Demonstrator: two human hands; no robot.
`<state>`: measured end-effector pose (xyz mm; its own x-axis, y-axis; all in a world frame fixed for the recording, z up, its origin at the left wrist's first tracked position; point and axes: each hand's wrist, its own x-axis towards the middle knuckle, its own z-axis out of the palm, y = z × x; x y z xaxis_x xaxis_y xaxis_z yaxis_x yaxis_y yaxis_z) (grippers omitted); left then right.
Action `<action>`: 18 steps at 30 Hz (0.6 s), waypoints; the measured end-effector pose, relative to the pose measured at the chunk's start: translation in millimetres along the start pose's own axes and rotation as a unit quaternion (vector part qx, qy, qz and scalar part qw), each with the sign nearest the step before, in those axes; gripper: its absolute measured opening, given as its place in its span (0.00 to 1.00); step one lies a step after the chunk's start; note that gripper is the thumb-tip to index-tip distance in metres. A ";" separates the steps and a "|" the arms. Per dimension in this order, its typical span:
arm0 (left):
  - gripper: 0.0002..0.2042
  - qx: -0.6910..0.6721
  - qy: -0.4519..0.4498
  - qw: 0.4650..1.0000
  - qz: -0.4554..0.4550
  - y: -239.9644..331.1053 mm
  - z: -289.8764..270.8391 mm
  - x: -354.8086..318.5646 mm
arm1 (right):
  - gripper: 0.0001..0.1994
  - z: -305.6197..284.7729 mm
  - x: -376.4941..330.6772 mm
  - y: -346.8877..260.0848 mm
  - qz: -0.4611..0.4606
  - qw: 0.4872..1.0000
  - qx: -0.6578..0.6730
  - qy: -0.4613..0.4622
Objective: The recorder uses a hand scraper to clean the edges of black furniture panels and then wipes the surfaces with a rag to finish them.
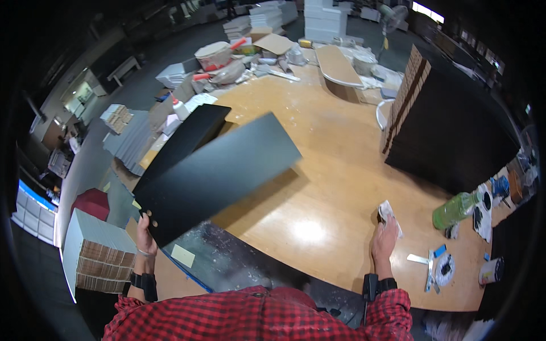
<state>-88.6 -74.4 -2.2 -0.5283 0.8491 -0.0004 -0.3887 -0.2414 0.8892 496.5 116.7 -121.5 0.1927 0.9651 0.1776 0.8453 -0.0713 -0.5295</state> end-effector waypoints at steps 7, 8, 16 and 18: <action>0.08 -0.063 0.197 0.975 0.078 42.5 -59.5 61.6 | 0.21 8.7 -2.8 -9.3 -0.046 0.998 -0.022 -0.020; 0.09 -0.062 0.219 0.970 0.088 41.7 -67.9 71.5 | 0.21 9.5 -3.1 -8.5 -0.052 0.998 -0.022 -0.022; 0.11 -0.045 0.341 0.939 -0.010 41.7 -101.6 115.1 | 0.22 10.9 -0.8 7.3 -0.077 0.997 -0.010 -0.010; 0.17 0.196 0.365 0.910 -0.027 50.7 -135.2 114.0 | 0.22 14.3 -3.9 -0.8 -0.083 0.996 0.000 -0.013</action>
<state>-270.6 -53.5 -19.0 -0.9325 0.2826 -0.2247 -0.2046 0.0990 0.9738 487.9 116.6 -133.7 0.0373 0.9697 0.2415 0.8644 0.0899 -0.4947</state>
